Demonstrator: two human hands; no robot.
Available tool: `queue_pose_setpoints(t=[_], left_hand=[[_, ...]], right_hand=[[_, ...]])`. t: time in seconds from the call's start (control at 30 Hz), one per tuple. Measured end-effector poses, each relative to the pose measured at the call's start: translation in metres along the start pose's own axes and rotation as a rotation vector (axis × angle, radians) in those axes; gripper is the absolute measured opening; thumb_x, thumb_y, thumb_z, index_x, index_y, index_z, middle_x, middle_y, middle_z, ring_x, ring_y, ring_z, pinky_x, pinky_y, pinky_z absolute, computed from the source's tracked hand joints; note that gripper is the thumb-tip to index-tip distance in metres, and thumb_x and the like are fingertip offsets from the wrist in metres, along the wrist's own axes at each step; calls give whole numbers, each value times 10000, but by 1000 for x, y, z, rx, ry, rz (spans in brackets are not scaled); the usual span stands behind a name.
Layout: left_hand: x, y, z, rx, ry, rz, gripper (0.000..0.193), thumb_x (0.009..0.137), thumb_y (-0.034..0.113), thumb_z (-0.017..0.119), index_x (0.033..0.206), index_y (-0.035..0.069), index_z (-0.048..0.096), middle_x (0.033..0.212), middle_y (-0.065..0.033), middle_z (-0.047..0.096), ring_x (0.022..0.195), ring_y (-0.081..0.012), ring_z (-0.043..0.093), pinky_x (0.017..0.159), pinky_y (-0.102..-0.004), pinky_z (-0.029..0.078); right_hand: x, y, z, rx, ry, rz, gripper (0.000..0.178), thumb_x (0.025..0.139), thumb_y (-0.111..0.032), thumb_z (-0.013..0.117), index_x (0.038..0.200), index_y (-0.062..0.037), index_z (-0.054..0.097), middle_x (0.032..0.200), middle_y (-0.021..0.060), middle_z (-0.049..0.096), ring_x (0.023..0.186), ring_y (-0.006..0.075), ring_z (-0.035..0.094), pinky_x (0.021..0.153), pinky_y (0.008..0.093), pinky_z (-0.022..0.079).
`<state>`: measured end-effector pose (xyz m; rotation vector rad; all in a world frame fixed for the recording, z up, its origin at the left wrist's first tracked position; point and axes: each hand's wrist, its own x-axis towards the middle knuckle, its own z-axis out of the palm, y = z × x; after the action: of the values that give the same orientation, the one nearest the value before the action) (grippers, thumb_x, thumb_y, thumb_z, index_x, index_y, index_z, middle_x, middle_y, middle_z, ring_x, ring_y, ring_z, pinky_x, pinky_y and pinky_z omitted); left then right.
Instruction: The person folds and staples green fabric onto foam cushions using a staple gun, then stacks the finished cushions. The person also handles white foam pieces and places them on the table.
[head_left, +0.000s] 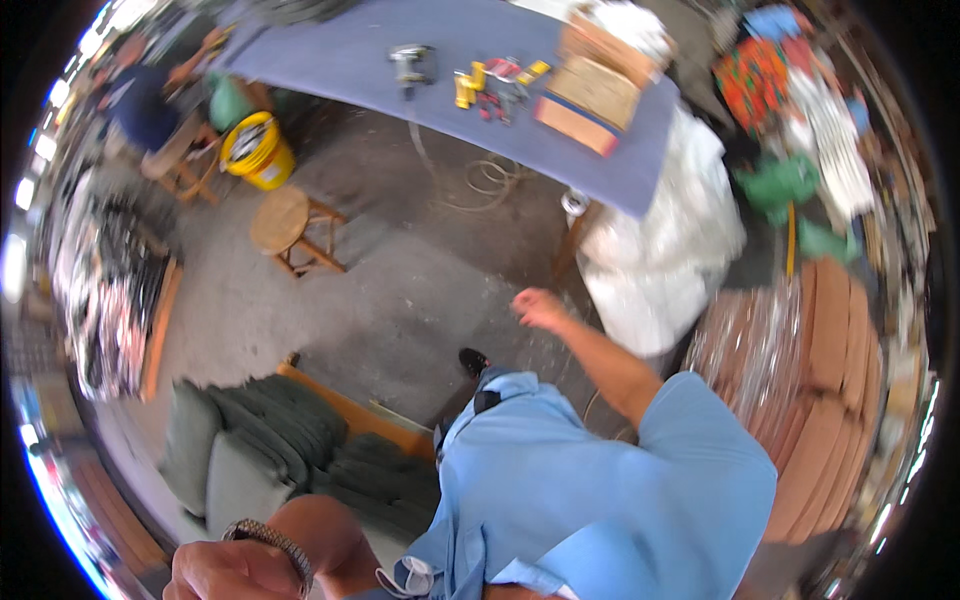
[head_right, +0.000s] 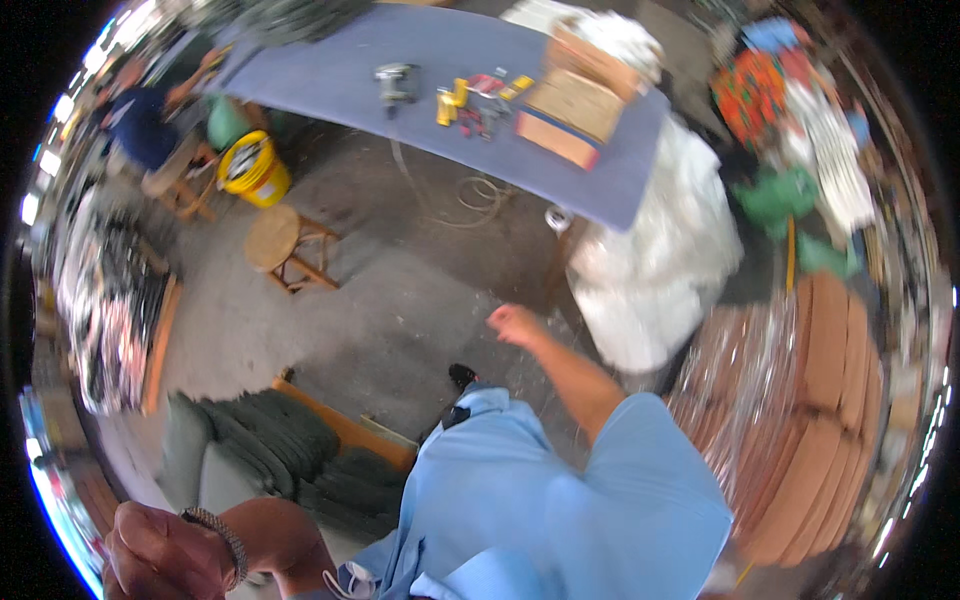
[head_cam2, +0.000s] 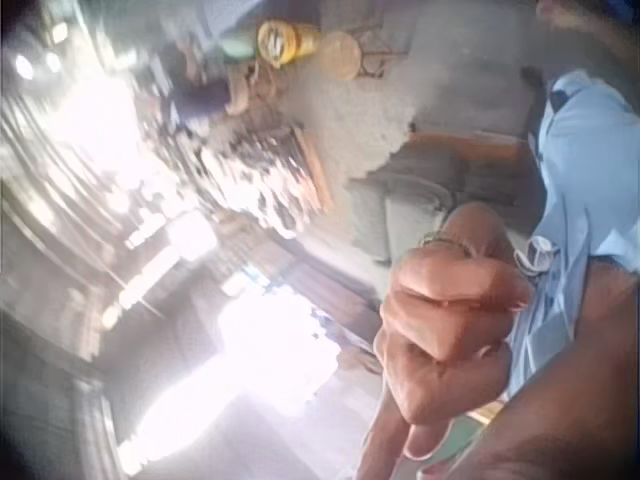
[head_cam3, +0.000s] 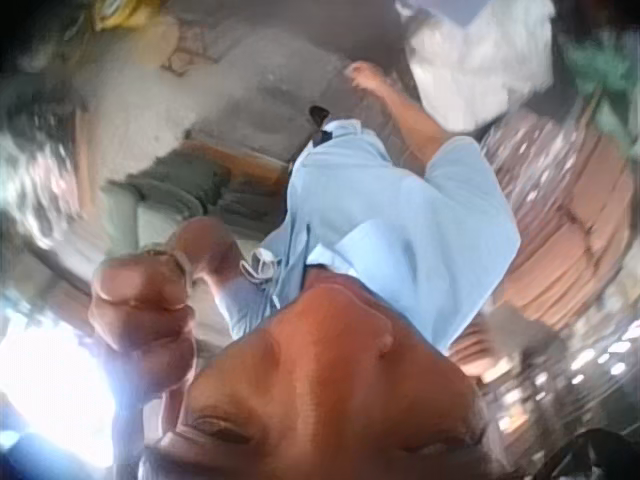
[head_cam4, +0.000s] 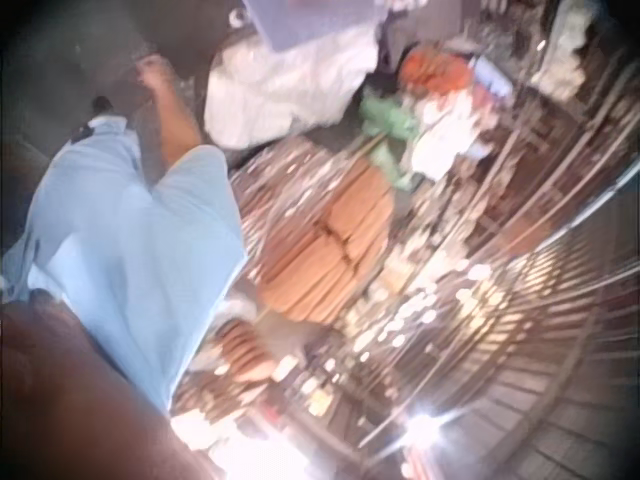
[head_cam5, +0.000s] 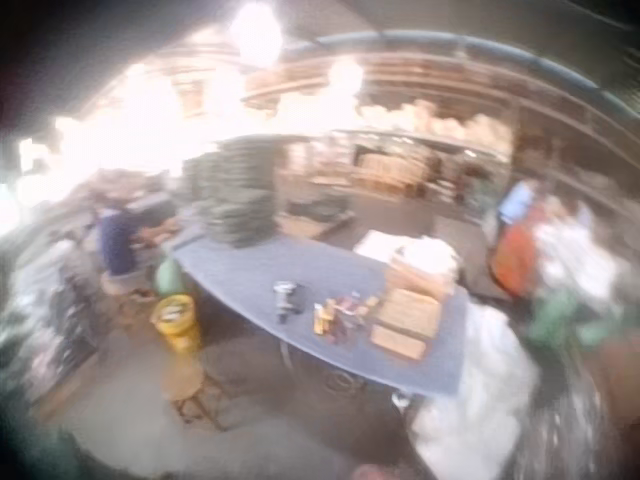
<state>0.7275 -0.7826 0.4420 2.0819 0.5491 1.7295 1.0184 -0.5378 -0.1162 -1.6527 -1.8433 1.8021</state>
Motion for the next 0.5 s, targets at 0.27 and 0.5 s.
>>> queue_pose_setpoints(t=[0.27, 0.5], left_hand=[[46, -114, -23, -642, -101, 187, 391, 1004, 412, 610, 1390, 355, 642, 713, 51, 537, 541, -103, 462, 579, -284, 500], [74, -139, -39, -857, -162, 285, 199, 991, 346, 635, 884, 193, 702, 674, 64, 535, 521, -87, 483, 565, -296, 523]], right_hand=[[-152, 194, -54, 13, 421, 503, 294, 947, -274, 548, 890, -47, 728, 666, 110, 687, 620, 228, 686, 547, 400, 526], [-199, 138, 147, 204, 219, 516, 303, 918, -295, 649, 1086, -68, 759, 936, 151, 761, 801, 245, 718, 690, 408, 562]])
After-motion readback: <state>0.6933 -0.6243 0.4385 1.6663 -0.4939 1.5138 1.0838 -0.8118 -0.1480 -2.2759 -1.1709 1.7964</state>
